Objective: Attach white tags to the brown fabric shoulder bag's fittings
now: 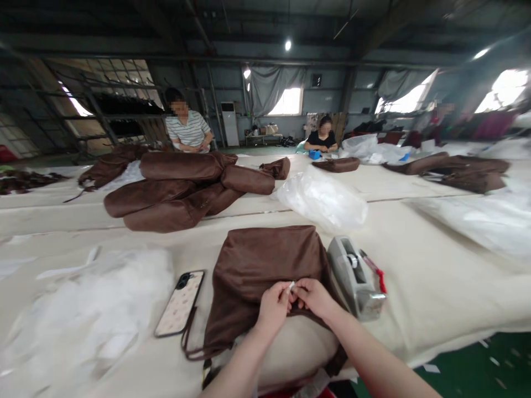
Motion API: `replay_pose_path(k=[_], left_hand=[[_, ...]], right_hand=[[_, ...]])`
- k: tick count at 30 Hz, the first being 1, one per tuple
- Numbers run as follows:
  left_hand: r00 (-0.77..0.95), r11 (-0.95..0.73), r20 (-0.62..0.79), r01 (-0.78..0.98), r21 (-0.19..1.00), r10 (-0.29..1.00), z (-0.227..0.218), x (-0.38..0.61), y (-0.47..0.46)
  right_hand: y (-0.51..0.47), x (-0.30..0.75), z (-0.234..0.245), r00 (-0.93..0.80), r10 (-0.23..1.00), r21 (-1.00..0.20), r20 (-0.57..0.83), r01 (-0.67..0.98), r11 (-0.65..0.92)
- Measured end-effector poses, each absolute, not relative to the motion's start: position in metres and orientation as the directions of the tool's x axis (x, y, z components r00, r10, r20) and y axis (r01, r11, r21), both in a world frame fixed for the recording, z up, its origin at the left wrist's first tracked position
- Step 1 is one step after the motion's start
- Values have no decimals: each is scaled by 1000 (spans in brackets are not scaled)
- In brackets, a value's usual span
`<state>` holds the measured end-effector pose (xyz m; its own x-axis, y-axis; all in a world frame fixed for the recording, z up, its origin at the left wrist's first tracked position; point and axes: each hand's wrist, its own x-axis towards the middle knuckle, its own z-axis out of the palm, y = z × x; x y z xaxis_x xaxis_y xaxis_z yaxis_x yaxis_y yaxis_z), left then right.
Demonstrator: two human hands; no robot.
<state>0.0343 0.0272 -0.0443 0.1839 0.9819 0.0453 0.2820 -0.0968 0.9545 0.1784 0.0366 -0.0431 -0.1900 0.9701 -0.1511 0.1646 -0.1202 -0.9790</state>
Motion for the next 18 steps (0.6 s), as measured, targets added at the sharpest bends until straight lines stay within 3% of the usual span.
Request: replay_pose_path(k=[11,18], left_hand=[[199,-358,299,446,820,933,-67,21,37],[148,-480,468,457,749,871,-57,29,28]], right_hand=[[42,169,-43,-121,984,-982,-130,150,-111],[40,164,-43,52,996,-991,-75,106,-80]])
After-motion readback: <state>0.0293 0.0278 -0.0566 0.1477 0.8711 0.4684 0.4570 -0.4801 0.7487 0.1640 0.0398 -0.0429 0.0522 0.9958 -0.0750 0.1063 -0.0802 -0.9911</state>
